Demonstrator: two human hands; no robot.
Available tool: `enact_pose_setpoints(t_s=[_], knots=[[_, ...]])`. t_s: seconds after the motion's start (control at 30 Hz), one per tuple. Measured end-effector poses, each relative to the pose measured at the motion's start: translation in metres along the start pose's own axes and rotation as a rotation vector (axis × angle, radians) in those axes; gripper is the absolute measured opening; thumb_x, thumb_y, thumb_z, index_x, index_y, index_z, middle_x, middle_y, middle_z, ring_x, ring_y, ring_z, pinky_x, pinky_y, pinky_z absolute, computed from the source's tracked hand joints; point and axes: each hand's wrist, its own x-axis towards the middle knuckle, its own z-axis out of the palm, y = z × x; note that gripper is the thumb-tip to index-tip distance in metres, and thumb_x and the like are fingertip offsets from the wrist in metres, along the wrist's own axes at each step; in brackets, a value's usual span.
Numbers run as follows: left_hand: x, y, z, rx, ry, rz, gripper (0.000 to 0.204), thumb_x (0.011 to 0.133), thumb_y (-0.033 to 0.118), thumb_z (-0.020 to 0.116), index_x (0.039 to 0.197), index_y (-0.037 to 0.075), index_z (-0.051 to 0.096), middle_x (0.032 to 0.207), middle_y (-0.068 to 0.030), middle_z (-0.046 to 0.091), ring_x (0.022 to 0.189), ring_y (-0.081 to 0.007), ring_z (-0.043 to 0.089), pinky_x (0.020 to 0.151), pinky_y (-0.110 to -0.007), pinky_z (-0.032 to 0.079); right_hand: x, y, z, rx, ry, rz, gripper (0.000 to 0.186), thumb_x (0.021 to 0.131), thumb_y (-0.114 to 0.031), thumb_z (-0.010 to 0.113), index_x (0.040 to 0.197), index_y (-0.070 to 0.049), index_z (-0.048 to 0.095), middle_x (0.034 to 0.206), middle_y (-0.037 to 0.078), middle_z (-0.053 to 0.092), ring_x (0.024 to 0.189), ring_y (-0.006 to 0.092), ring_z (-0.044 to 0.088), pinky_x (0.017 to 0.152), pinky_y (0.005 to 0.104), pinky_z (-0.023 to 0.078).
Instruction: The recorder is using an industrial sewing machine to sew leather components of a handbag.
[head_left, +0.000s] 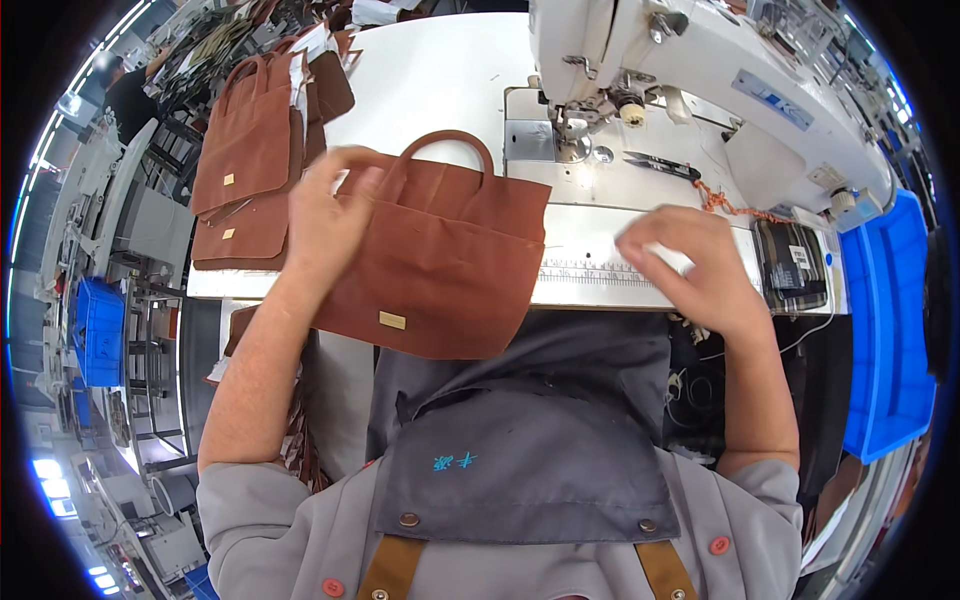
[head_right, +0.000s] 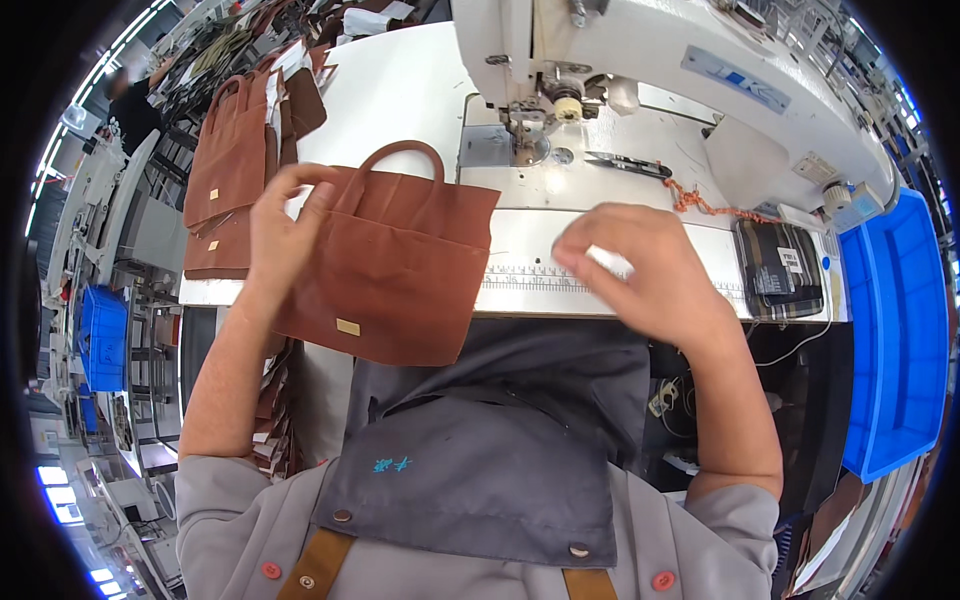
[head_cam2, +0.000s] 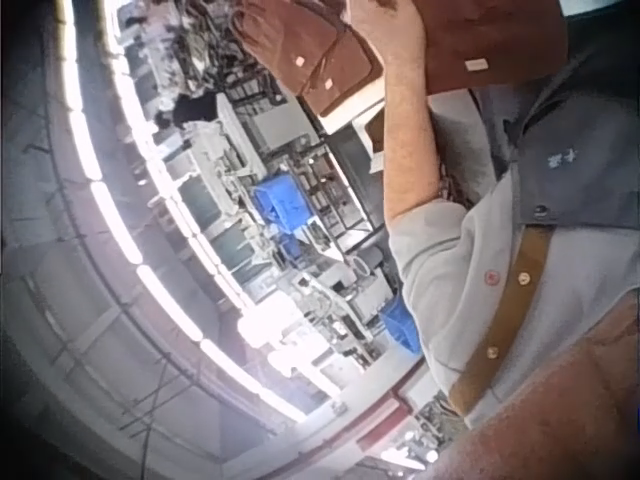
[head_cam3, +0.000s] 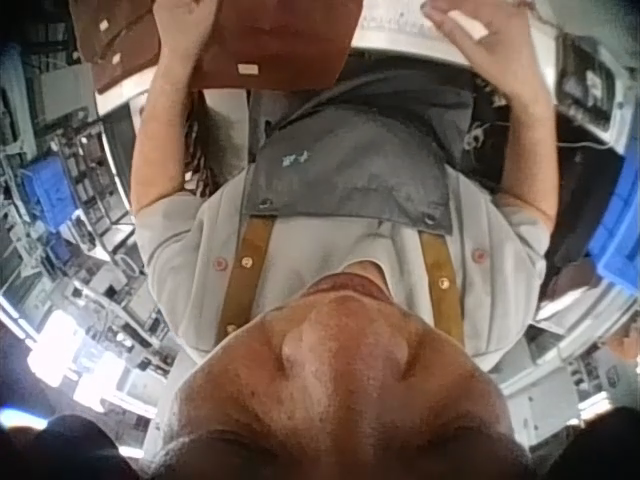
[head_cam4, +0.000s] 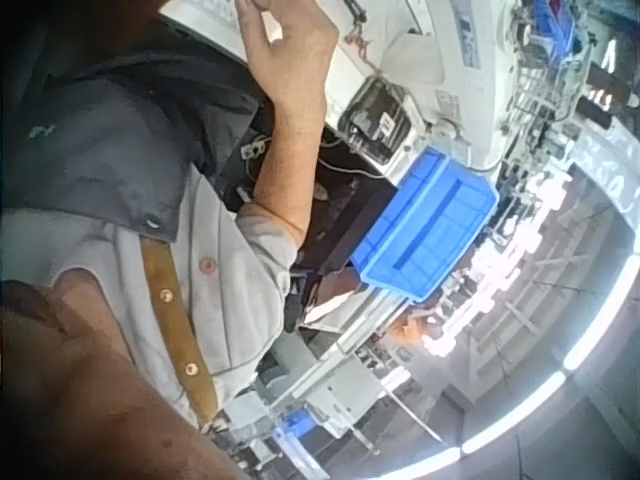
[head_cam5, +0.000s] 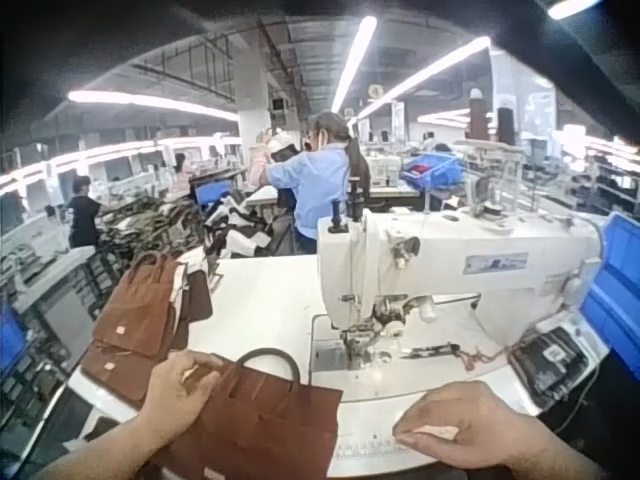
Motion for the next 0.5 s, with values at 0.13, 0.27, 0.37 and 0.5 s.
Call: enact_pose_setpoints(t_s=[0.13,0.27,0.37,0.5], knots=[[-0.014,0.054,0.034,-0.030,-0.387,0.410,0.042,0.087,0.029,0.080,0.121,0.008,0.068,0.135,-0.0075,0.065,0.134,-0.0281,0.056,0.116,-0.048,0.036,-0.041,-0.078,-0.033,0.145,0.251,-0.401,0.009,0.082,-0.015,0.075,0.084,-0.007,0.072,0.086,0.008,0.072,0.078,0.0231,0.070,0.064,0.0345,0.052],[-0.013,0.069,0.072,-0.042,-0.465,0.327,0.049,0.088,0.039,0.078,0.127,0.010,0.065,0.144,-0.0070,0.059,0.143,-0.0263,0.047,0.121,-0.049,0.030,-0.059,-0.109,-0.050,0.264,0.456,-0.625,0.010,0.083,-0.016,0.074,0.087,-0.007,0.072,0.088,0.008,0.072,0.080,0.0229,0.069,0.067,0.0349,0.051],[-0.011,0.069,0.087,0.000,-0.403,0.295,0.049,0.089,0.039,0.077,0.127,0.011,0.065,0.146,-0.0065,0.059,0.143,-0.0263,0.047,0.121,-0.050,0.029,-0.060,-0.115,-0.055,0.319,0.497,-0.667,0.011,0.084,-0.017,0.074,0.090,-0.007,0.072,0.090,0.008,0.071,0.082,0.0227,0.069,0.070,0.0352,0.051],[-0.012,0.074,0.095,0.001,-0.367,0.264,0.045,0.089,0.040,0.077,0.124,0.014,0.068,0.146,-0.0042,0.060,0.143,-0.0244,0.048,0.121,-0.052,0.027,-0.063,-0.119,-0.056,0.337,0.535,-0.682,0.013,0.086,-0.018,0.073,0.093,-0.007,0.072,0.093,0.008,0.071,0.084,0.0225,0.069,0.073,0.0356,0.051]])
